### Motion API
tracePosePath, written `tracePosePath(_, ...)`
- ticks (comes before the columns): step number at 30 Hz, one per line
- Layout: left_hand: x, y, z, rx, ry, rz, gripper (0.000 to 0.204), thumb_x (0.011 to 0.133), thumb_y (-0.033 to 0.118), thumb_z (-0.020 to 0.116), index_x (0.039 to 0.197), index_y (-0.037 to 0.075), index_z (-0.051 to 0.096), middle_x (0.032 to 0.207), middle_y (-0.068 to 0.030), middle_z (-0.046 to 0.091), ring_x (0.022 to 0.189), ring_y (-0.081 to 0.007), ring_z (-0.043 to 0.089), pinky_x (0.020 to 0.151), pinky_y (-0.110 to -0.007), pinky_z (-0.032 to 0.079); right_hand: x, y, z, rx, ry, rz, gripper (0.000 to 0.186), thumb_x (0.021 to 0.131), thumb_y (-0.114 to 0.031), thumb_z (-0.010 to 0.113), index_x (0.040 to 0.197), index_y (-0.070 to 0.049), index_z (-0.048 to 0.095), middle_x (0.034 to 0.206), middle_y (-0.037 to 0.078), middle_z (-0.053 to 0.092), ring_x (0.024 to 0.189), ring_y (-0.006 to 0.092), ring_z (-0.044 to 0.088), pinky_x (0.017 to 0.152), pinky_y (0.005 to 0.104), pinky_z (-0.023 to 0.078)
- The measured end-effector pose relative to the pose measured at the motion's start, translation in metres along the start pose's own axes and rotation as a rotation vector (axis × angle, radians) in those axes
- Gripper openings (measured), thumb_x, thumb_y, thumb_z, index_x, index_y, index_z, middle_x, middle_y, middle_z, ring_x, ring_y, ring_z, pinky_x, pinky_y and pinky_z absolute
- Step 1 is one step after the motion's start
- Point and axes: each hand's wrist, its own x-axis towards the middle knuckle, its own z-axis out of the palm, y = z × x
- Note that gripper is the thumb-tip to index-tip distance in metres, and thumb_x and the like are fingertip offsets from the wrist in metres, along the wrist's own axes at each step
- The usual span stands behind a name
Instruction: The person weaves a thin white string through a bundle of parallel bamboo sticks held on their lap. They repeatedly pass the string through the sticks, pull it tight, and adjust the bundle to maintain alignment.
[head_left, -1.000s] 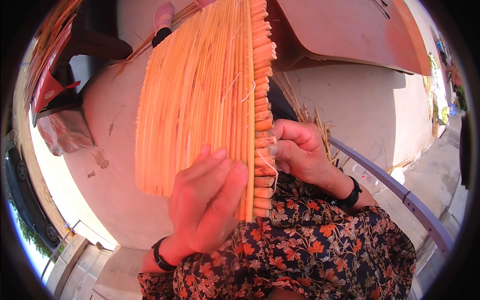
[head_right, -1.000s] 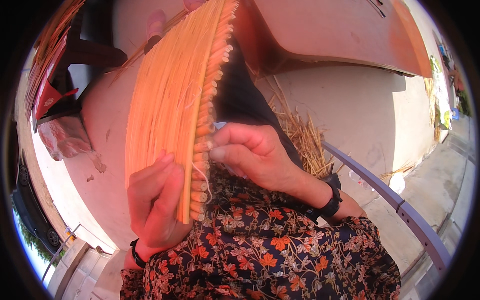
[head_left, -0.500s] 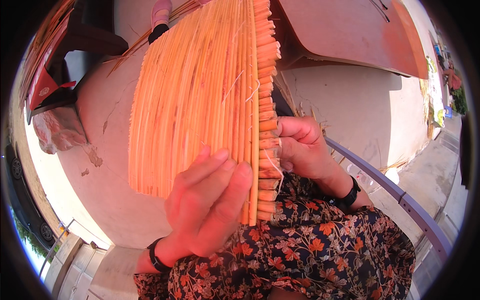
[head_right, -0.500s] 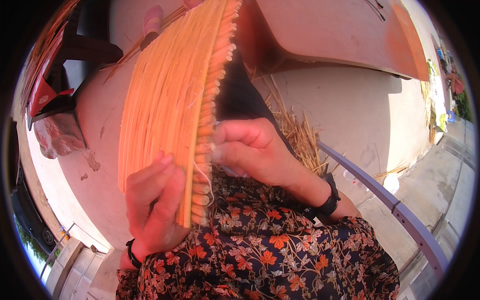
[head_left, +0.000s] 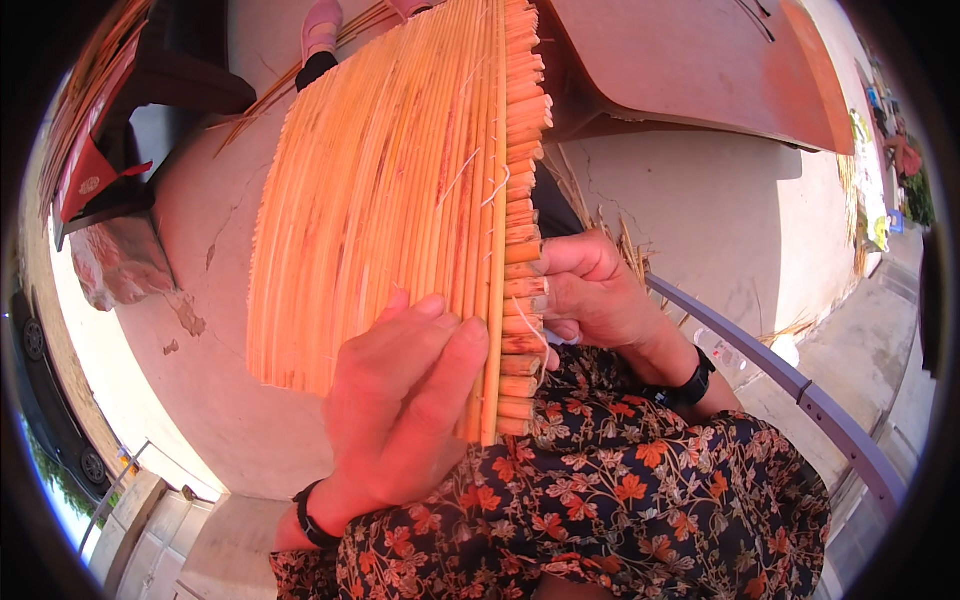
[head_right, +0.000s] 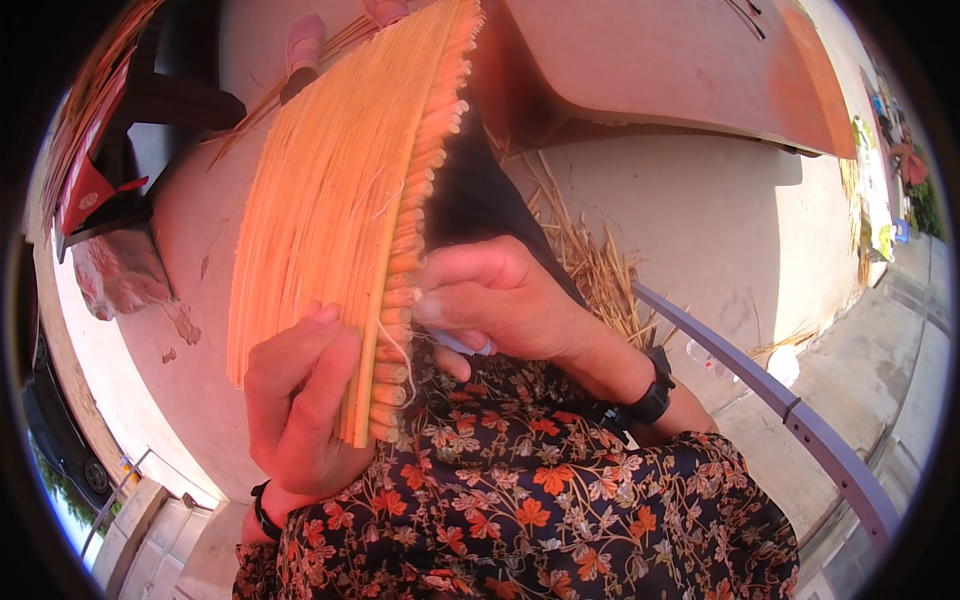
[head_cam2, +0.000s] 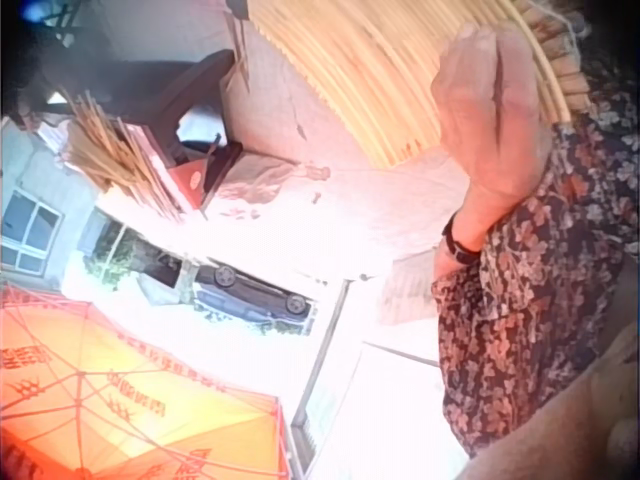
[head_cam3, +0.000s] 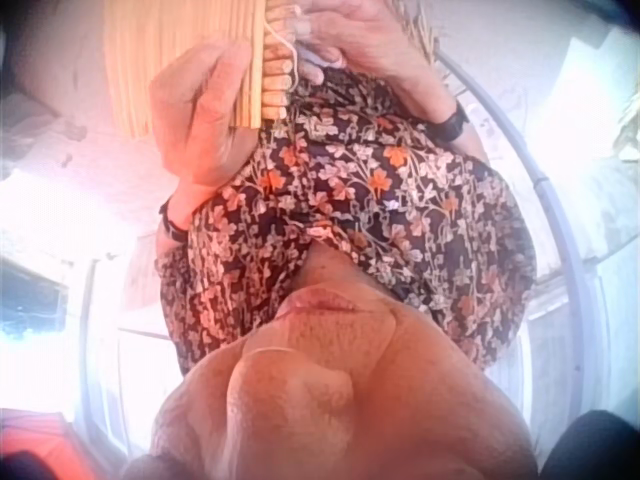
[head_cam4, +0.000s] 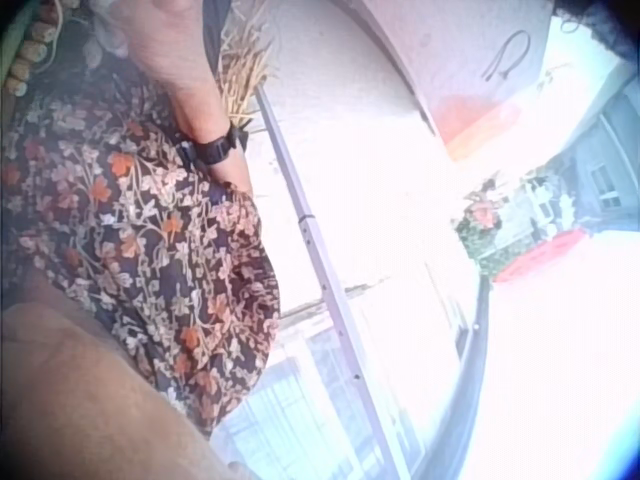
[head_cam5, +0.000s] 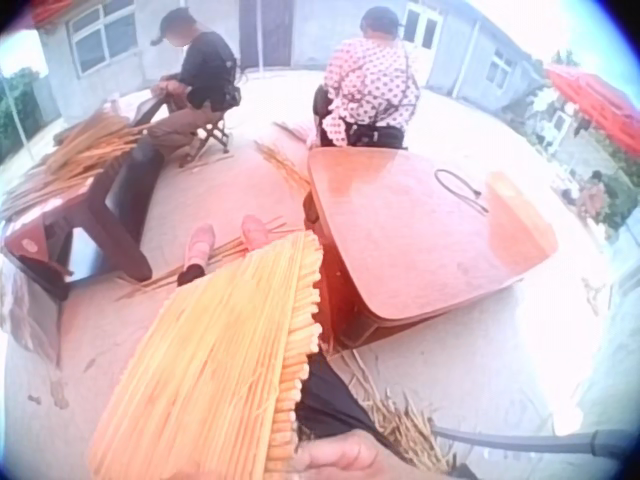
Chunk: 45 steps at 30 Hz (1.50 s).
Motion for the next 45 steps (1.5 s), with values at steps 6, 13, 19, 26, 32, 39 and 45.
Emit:
tracePosePath(6,0.007,-0.014,0.007,0.101,0.023,-0.030,0.049,0.072,-0.005,0.083,0.119,-0.004,0.070,0.109,-0.0147,0.066,0.093,-0.0271,0.066,0.078,-0.033,0.055,0.022,-0.006,0.015,-0.182,0.010,-0.131,0.010,0.101,-0.010,0.062,0.101,0.000,0.066,0.076,-0.001,0.060,0.059,0.0050,0.053,0.055,0.0226,0.047)
tracePosePath(13,0.012,-0.015,-0.024,0.217,0.085,-0.007,0.044,0.077,-0.007,0.078,0.120,-0.005,0.070,0.111,-0.0163,0.068,0.090,-0.0263,0.069,0.077,-0.033,0.058,0.033,0.016,-0.016,-0.495,-0.146,-0.331,0.012,0.102,-0.012,0.061,0.101,-0.001,0.068,0.082,0.000,0.066,0.062,0.0063,0.060,0.057,0.0219,0.047)
tracePosePath(19,0.023,-0.021,-0.068,0.080,0.462,-0.436,0.040,0.087,-0.004,0.073,0.125,-0.011,0.064,0.121,-0.0184,0.067,0.105,-0.0247,0.067,0.094,-0.037,0.054,0.031,0.028,-0.020,-0.227,0.059,-0.207,0.014,0.101,-0.011,0.061,0.108,-0.003,0.070,0.084,-0.001,0.066,0.061,0.0030,0.056,0.056,0.0197,0.046)
tracePosePath(26,0.029,-0.004,-0.076,-0.018,0.491,-0.472,0.047,0.086,0.004,0.078,0.128,-0.011,0.062,0.118,-0.0147,0.067,0.104,-0.0208,0.066,0.096,-0.035,0.052,0.048,-0.023,0.057,-0.577,-0.175,-0.682,0.021,0.098,-0.004,0.062,0.117,0.001,0.070,0.098,0.005,0.071,0.067,0.0053,0.057,0.059,0.0216,0.045)
tracePosePath(32,0.031,0.005,-0.072,-0.162,0.640,-0.510,0.053,0.087,0.004,0.076,0.133,-0.010,0.054,0.119,-0.0186,0.066,0.105,-0.0244,0.067,0.095,-0.037,0.055,0.061,-0.019,0.088,-0.557,-0.176,-0.654,0.019,0.097,-0.004,0.062,0.114,-0.002,0.067,0.088,0.008,0.067,0.074,0.0145,0.061,0.067,0.0276,0.048)
tracePosePath(39,0.031,0.006,-0.076,-0.167,0.665,-0.504,0.053,0.087,0.004,0.072,0.133,-0.010,0.050,0.120,-0.0208,0.065,0.104,-0.0263,0.067,0.094,-0.039,0.056,0.076,-0.013,0.107,-0.455,-0.127,-0.787,0.013,0.095,-0.008,0.065,0.107,-0.003,0.067,0.082,0.012,0.068,0.073,0.0242,0.067,0.066,0.0327,0.050)
tracePosePath(45,0.024,0.004,-0.077,-0.152,0.686,-0.479,0.054,0.087,0.009,0.073,0.132,-0.010,0.050,0.121,-0.0211,0.064,0.105,-0.0269,0.066,0.095,-0.041,0.056,0.083,-0.004,0.111,-0.427,-0.161,-0.817,0.014,0.095,-0.007,0.064,0.108,-0.002,0.066,0.092,0.015,0.071,0.084,0.0295,0.070,0.072,0.0344,0.053)
